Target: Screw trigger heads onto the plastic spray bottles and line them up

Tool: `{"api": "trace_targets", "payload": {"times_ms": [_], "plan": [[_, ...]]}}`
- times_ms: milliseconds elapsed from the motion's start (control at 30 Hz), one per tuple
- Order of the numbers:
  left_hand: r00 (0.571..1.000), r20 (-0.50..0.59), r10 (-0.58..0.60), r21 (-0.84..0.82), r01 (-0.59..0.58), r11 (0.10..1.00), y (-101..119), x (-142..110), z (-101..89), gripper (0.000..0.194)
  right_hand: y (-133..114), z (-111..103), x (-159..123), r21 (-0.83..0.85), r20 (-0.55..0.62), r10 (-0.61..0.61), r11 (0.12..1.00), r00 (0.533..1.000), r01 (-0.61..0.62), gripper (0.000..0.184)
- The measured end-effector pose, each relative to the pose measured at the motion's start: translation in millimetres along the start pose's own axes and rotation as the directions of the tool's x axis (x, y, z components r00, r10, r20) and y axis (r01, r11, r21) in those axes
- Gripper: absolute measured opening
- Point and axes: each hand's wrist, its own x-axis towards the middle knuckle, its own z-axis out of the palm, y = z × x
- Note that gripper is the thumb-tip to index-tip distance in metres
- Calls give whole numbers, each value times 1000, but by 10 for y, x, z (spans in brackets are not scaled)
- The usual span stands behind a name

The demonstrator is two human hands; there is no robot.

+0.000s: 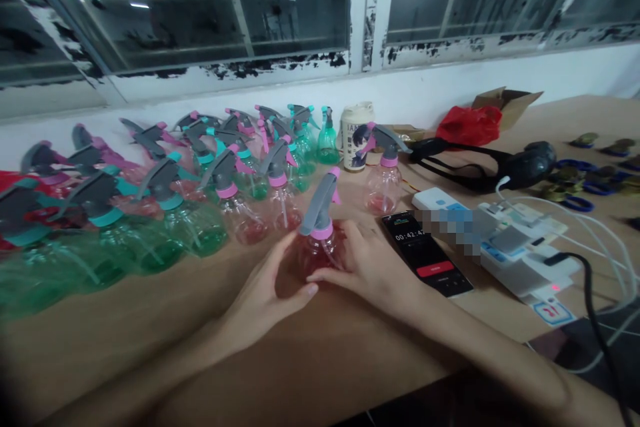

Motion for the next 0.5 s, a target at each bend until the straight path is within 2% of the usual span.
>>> {"api": "trace_targets", "payload": {"times_ms": [133,300,500], "plan": [[999,45,-30,203,20,979,-196,-198,-86,60,70,-99,78,29,-4,55,998,998,-54,58],[991,130,11,405,-63,912,-381,-337,-125,52,251,-146,199,3,-49,64,998,997,-64,52],[978,191,83,518,-172,838,-504,-388,-68,48,552,-114,401,-99,-90,31,994,996,-40,58]]}}
